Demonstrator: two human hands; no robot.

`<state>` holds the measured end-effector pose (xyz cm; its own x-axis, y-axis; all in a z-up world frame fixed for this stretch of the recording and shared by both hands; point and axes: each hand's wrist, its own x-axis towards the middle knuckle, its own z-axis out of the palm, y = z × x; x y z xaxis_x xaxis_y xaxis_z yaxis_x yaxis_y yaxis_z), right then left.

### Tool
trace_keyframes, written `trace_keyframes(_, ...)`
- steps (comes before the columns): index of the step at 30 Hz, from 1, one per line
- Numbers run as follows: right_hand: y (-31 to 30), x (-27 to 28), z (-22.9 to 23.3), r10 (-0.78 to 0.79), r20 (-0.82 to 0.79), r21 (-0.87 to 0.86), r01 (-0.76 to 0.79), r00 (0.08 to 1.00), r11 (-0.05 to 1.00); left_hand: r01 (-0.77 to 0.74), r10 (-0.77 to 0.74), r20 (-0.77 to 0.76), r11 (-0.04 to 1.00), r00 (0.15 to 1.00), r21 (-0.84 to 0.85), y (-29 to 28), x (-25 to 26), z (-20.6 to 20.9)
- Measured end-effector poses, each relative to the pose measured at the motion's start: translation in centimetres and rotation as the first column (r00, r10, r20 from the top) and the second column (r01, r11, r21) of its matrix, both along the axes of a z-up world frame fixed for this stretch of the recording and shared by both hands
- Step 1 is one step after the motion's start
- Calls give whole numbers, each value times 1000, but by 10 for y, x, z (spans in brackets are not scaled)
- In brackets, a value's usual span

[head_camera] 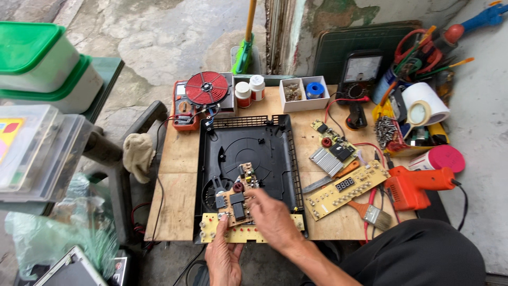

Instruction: The person handles and reassembles electronic components on a workbench, including circuit boards, a fan, and a heatsink. They place a circuit board into a plastic bag and later retrieve it to continue working on the assembly.

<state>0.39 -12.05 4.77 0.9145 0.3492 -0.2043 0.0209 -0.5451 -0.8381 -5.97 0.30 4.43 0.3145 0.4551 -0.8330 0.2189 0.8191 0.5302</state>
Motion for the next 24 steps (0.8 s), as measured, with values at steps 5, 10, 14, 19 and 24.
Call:
trace_keyframes(5,-42,27,81,-325,-284,-105,308,902,946,10,-9,26,1000,1000,-26,3,-3,8)
trace_keyframes(10,-86,38,47,-475,-279,-172,443,835,880,-5,7,47,1000,999,-28,5,-4,-7)
trace_keyframes(14,-88,29,28,-473,-422,-20,514,773,858,-19,21,49,999,999,-40,6,-5,-4)
trace_keyframes(19,-91,19,27,-444,-463,11,506,767,863,-24,27,71,999,997,-40,5,-6,-7)
trace_keyframes(24,-94,16,20,-457,-453,20,521,765,853,-17,20,65,999,998,-37,5,-7,-5)
